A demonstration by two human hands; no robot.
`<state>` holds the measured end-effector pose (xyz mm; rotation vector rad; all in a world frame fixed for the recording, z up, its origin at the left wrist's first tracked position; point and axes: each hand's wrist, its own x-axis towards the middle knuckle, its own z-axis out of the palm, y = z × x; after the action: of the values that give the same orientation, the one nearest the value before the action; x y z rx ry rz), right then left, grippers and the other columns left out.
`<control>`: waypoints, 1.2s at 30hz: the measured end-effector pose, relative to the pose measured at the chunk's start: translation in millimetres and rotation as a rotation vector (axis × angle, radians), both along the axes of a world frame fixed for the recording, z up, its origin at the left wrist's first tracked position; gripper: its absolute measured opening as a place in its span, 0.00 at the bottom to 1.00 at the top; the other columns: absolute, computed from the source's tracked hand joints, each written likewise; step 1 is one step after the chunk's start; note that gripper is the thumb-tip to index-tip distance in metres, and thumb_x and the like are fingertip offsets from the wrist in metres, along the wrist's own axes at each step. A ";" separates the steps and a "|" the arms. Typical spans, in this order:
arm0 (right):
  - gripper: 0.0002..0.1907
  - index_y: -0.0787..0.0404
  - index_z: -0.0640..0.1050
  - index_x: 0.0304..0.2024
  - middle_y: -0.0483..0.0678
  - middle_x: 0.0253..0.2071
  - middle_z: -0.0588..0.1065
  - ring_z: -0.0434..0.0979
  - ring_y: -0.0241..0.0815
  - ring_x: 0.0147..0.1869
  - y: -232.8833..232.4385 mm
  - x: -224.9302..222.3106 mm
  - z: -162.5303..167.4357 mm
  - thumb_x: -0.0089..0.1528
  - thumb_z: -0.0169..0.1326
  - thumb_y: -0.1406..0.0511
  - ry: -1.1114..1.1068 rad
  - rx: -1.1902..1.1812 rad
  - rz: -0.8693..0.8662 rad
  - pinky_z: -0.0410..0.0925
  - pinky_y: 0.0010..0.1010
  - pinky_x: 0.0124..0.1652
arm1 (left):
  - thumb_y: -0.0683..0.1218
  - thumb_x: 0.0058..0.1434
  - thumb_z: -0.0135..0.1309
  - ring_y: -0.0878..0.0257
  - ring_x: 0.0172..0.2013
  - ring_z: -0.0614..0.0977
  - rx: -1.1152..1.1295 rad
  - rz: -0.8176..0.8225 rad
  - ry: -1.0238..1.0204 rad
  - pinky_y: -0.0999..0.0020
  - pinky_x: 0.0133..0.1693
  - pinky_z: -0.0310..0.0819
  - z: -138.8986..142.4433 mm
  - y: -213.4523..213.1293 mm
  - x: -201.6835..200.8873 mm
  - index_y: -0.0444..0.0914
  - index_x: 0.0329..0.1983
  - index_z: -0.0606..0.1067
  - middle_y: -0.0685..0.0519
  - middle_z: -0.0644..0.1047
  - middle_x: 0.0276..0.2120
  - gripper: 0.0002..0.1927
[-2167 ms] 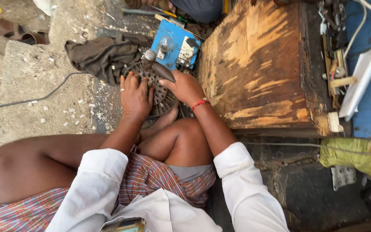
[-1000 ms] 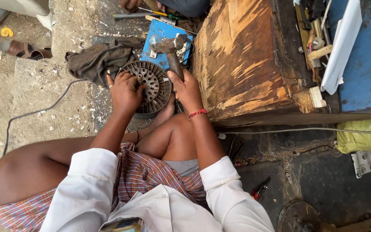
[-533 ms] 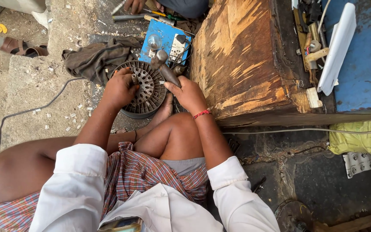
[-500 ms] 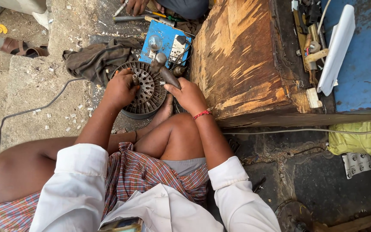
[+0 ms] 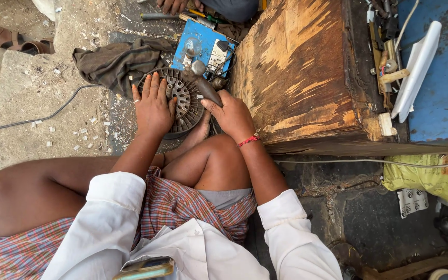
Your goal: The person sits on the ground holding a perforated metal disc on their lap and repeatedly taps and hammers around its surface with a hammer, repositioning the disc and lifting it to view it between rounds of hammering.
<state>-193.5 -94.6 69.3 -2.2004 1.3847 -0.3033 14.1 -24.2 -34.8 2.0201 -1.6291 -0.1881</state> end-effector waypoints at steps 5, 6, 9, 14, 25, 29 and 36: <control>0.27 0.62 0.74 0.36 0.58 0.25 0.75 0.79 0.60 0.30 -4.7 2.7 3.4 0.64 0.55 0.43 0.128 0.006 0.084 0.68 0.48 0.31 | 0.55 0.73 0.45 0.49 0.75 0.54 0.017 0.014 0.003 0.36 0.71 0.34 -4.6 -1.4 -0.7 0.34 0.73 0.66 0.42 0.59 0.75 0.30; 0.28 0.62 0.75 0.34 0.58 0.25 0.75 0.79 0.61 0.31 -6.7 2.2 3.6 0.65 0.55 0.43 0.178 0.008 0.105 0.68 0.49 0.32 | 0.54 0.73 0.45 0.49 0.76 0.54 0.021 0.017 0.007 0.37 0.71 0.34 -3.6 -0.9 -0.9 0.34 0.73 0.66 0.43 0.59 0.76 0.30; 0.27 0.62 0.75 0.36 0.58 0.25 0.76 0.79 0.60 0.31 -11.9 -1.6 3.2 0.64 0.55 0.44 0.115 0.006 0.043 0.69 0.49 0.32 | 0.54 0.73 0.45 0.48 0.75 0.54 0.005 0.016 -0.027 0.37 0.71 0.33 -5.6 -0.4 -2.0 0.33 0.72 0.67 0.42 0.59 0.75 0.30; 0.27 0.61 0.76 0.39 0.59 0.27 0.77 0.79 0.62 0.33 -13.3 -5.8 -2.1 0.63 0.56 0.43 0.113 0.036 0.031 0.69 0.48 0.32 | 0.54 0.75 0.44 0.48 0.76 0.55 0.029 -0.008 0.023 0.37 0.72 0.33 -4.3 0.6 -1.9 0.33 0.72 0.67 0.41 0.59 0.76 0.29; 0.26 0.60 0.78 0.38 0.60 0.30 0.77 0.79 0.63 0.35 -12.6 -4.5 -3.0 0.62 0.56 0.44 0.234 0.031 0.068 0.69 0.50 0.35 | 0.55 0.72 0.45 0.47 0.74 0.55 0.009 -0.009 -0.025 0.34 0.69 0.33 -4.6 0.8 -1.6 0.33 0.71 0.67 0.41 0.58 0.75 0.30; 0.26 0.60 0.76 0.41 0.60 0.29 0.78 0.81 0.60 0.35 -14.1 -5.5 0.7 0.63 0.54 0.44 0.011 0.062 -0.015 0.70 0.47 0.35 | 0.54 0.73 0.46 0.48 0.75 0.55 0.034 -0.011 -0.004 0.35 0.71 0.34 -5.2 0.2 -0.9 0.32 0.72 0.67 0.41 0.58 0.76 0.29; 0.27 0.61 0.77 0.39 0.61 0.31 0.78 0.80 0.63 0.37 -9.9 -5.3 1.0 0.64 0.56 0.44 0.038 -0.047 0.096 0.70 0.48 0.36 | 0.54 0.72 0.47 0.48 0.75 0.55 -0.008 -0.010 -0.010 0.33 0.70 0.34 -7.5 0.3 -1.9 0.32 0.71 0.68 0.41 0.59 0.75 0.30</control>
<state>-198.9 -104.6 70.3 -2.3140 1.2988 -0.2639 12.2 -23.9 -42.3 2.0109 -1.6438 -0.1749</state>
